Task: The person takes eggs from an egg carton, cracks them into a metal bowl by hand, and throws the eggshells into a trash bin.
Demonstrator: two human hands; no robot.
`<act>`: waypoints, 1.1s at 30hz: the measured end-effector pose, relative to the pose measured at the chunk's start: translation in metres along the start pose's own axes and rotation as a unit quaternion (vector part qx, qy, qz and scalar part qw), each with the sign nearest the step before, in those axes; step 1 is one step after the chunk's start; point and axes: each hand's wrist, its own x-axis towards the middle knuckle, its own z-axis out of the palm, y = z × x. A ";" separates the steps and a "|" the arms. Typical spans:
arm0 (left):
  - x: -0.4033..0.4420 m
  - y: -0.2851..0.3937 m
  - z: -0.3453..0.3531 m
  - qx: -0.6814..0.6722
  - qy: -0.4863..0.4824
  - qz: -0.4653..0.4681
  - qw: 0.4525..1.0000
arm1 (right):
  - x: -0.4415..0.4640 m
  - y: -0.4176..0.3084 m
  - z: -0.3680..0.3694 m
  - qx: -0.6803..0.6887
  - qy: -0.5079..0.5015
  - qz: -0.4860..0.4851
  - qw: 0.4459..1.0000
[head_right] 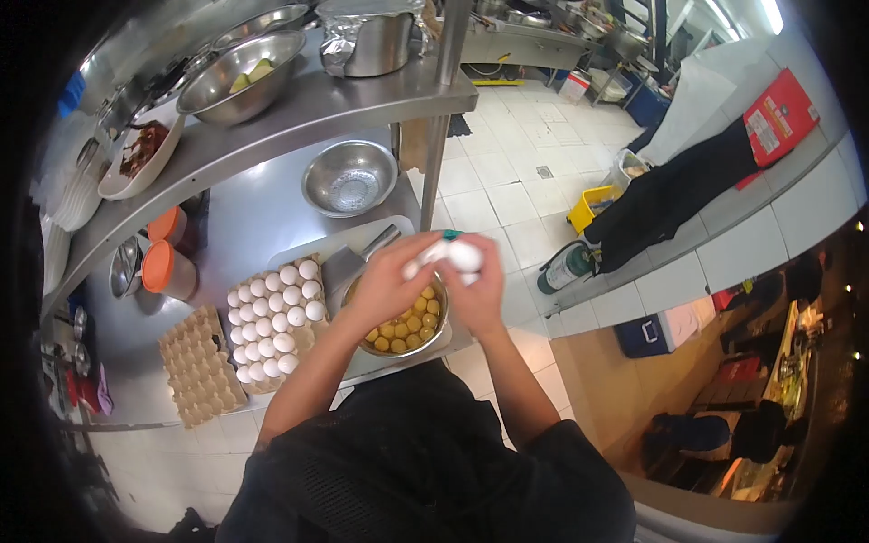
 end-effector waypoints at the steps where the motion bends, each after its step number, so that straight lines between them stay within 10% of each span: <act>1: 0.016 -0.003 0.010 -0.021 -0.008 0.004 1.000 | 0.009 -0.005 -0.006 0.008 0.030 0.008 0.999; 5: 0.048 -0.043 0.048 0.043 0.037 0.014 0.998 | 0.040 0.050 -0.049 -0.051 0.055 0.077 0.994; 6: 0.044 -0.048 0.041 -0.149 0.050 -0.180 0.971 | 0.035 0.072 -0.063 -0.052 0.056 0.074 0.994; 7: 0.042 -0.055 0.030 -0.325 0.056 -0.358 0.874 | 0.023 0.095 -0.075 0.050 0.119 0.214 0.968; 9: 0.013 -0.084 0.011 -0.536 0.138 -0.412 0.724 | -0.010 0.129 -0.094 0.218 0.222 0.409 0.858; 12: -0.046 -0.076 -0.009 -0.685 0.119 -0.303 0.652 | -0.054 0.136 -0.100 0.311 0.246 0.467 0.790; 16: -0.086 -0.061 0.017 -0.518 0.094 -0.309 0.792 | -0.042 0.031 -0.038 0.258 0.170 0.345 0.886; 18: -0.092 -0.049 0.024 -0.347 0.059 -0.278 0.894 | -0.034 -0.012 -0.004 0.130 0.117 0.092 0.980; 19: -0.093 -0.052 0.028 -0.351 0.069 -0.253 0.899 | -0.040 -0.006 0.003 0.128 0.111 0.095 0.981; 22: -0.089 -0.053 0.025 -0.284 0.071 -0.183 0.939 | -0.042 0.013 0.022 -0.170 -0.083 -0.284 0.940; 28: -0.102 -0.060 0.013 -0.266 0.102 -0.231 0.930 | -0.047 0.012 0.044 0.028 -0.113 0.020 0.993; 33: -0.092 -0.054 -0.016 -0.269 0.127 -0.266 0.917 | -0.018 -0.001 0.038 0.287 -0.151 0.352 0.878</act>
